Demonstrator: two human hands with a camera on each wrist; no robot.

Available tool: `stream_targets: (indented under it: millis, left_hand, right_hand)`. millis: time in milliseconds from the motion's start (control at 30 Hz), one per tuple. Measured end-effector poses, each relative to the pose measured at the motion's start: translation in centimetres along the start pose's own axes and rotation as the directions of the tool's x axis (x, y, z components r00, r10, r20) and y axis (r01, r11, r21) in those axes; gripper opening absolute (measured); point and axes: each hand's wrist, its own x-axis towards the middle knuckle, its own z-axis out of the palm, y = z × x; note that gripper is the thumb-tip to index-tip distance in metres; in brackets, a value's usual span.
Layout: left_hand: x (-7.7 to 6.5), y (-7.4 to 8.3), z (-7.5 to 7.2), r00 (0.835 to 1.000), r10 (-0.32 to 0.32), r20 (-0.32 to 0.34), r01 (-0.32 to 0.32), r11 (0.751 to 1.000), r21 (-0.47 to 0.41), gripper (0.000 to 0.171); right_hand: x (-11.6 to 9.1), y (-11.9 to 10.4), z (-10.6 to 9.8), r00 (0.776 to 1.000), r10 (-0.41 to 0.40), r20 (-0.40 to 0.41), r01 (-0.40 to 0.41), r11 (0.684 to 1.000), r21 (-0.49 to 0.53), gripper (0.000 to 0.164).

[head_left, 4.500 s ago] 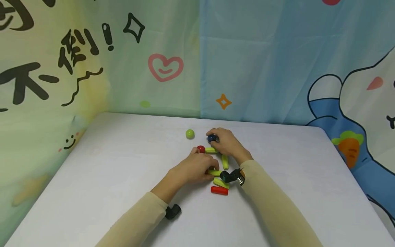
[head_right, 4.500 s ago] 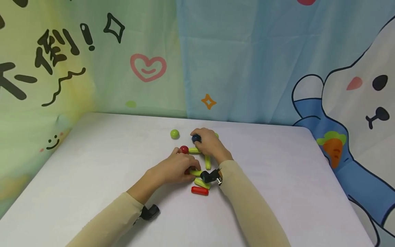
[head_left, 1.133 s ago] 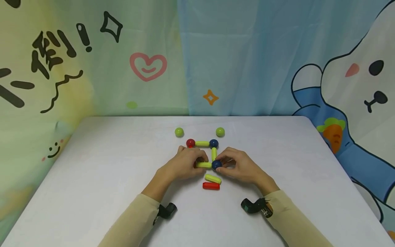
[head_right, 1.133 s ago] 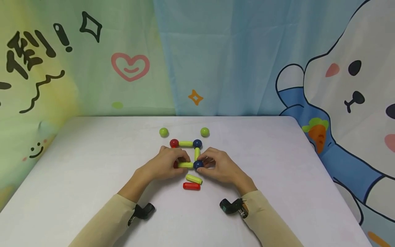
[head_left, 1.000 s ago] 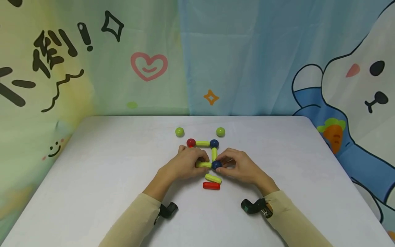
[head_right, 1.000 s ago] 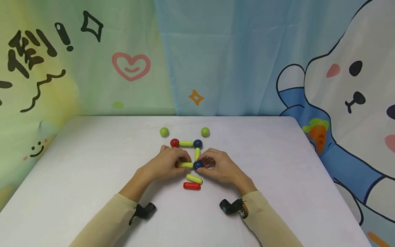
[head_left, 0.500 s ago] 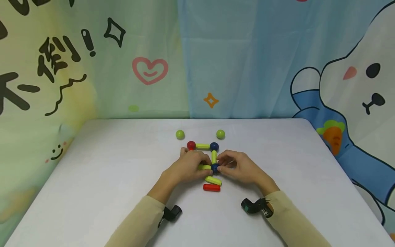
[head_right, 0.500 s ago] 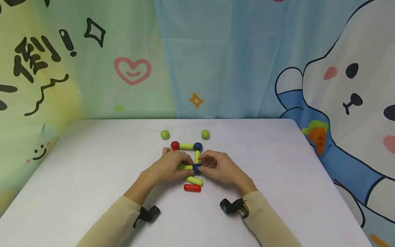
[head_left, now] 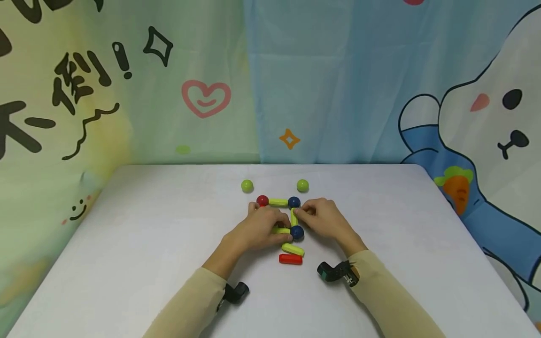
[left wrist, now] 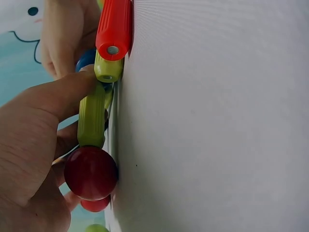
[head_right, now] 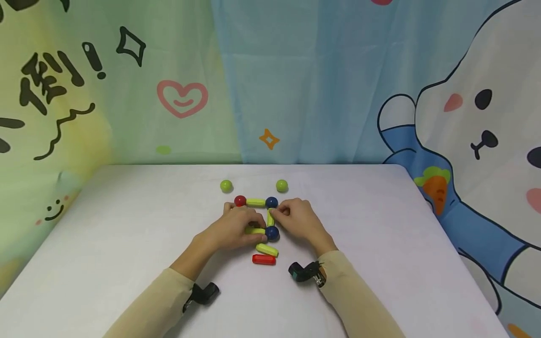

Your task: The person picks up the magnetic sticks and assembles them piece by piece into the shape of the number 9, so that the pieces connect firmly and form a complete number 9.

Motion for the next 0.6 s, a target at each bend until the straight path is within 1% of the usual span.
stream_targets:
  millis: [233, 333, 433, 600]
  left_hand:
    - [0.3, 0.2, 0.2, 1.000, -0.003, 0.011, 0.002, 0.999, 0.053, 0.031]
    - [0.5, 0.1, 0.3, 1.000, 0.001, 0.010, -0.002, 0.998, 0.057, 0.031]
    - [0.4, 0.0, 0.3, 1.000, -0.010, 0.012, 0.009, 0.999, 0.053, 0.030]
    - [0.3, -0.1, 0.4, 1.000, -0.013, 0.011, 0.012, 0.999, 0.048, 0.027]
  right_hand:
    - [0.3, -0.3, 0.0, 0.996, 0.094, -0.001, -0.094, 0.996, -0.004, 0.035]
    - [0.5, -0.5, 0.1, 0.989, 0.147, -0.003, -0.147, 0.989, -0.002, 0.037]
    - [0.8, -0.6, 0.4, 0.980, 0.197, 0.006, -0.197, 0.980, 0.028, 0.038]
    - [1.1, -0.9, 0.6, 0.975, 0.224, 0.000, -0.223, 0.973, 0.063, 0.038]
